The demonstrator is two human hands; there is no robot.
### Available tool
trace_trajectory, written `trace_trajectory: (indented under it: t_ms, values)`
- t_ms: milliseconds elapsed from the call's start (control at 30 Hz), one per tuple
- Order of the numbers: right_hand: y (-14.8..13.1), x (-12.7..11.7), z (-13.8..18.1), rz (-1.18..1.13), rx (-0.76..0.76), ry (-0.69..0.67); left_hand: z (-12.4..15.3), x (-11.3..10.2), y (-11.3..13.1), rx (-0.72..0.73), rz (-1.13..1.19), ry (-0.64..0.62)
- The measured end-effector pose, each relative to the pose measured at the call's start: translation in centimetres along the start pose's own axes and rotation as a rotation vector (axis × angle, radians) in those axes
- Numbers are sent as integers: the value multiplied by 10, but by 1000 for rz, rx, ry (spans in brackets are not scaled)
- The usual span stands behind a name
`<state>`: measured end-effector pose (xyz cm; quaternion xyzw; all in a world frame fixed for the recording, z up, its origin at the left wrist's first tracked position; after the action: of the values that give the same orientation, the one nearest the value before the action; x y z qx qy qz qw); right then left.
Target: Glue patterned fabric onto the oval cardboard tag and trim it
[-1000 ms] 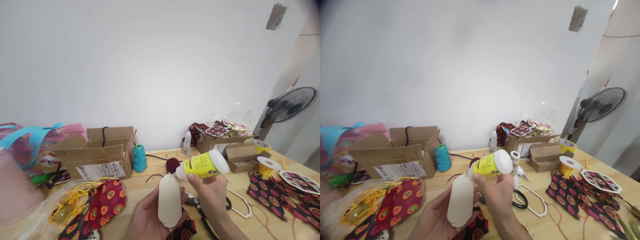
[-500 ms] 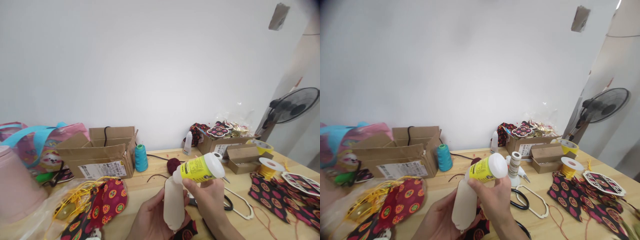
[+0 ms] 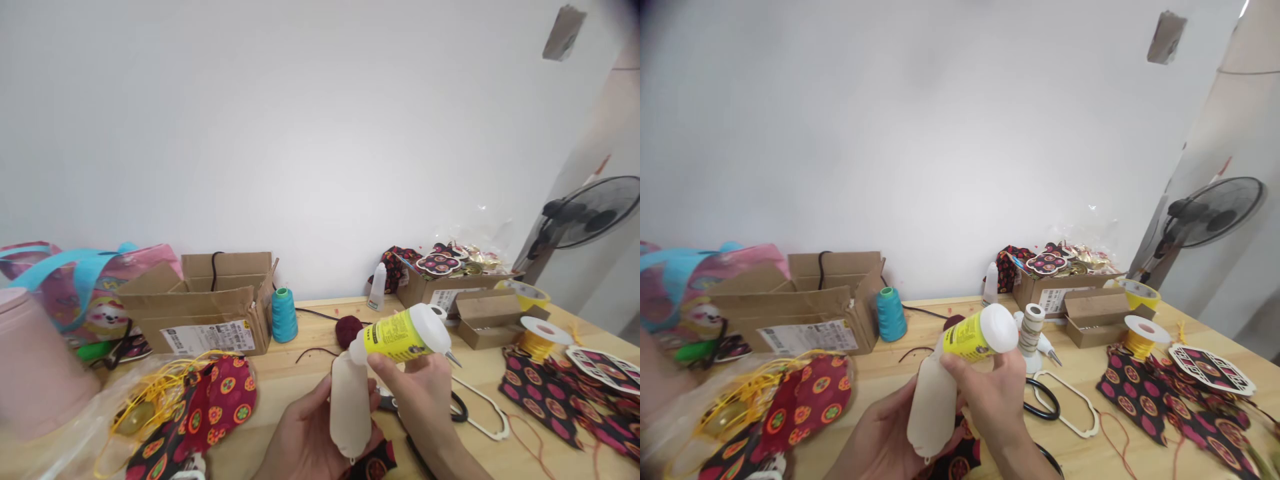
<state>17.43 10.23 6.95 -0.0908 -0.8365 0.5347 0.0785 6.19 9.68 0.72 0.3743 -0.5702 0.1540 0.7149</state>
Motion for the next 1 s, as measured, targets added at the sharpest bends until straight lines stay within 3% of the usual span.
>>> trace_trajectory:
  t_ms: [167, 400, 533, 733, 1000]
  values:
    - [0, 2, 1, -66, -8, -7, 1, 4, 0, -8, -13, 46]
    - [1, 0, 2, -24, -18, -9, 0, 1, -1, -11, -10, 21]
    - [2, -7, -4, 19, -4, 66, 1, -2, 0, 11, -6, 14]
    - [1, -18, -11, -98, -44, 180, 2, -1, 5, -1, -6, -18]
    - [-2, -7, -6, 2, -63, 68, 2, -8, 4, 35, -44, 100]
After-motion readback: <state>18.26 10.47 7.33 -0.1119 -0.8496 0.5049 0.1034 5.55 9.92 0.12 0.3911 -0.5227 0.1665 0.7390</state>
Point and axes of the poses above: each hand's wrist, its own z-axis away from the middle knuckle, its own x-axis out of the palm, y = z × x, the point moved 5 cm from there along -z, towards the middle knuckle, and after that the axes turned 7 degrees about -y, right-handed, at the moved point
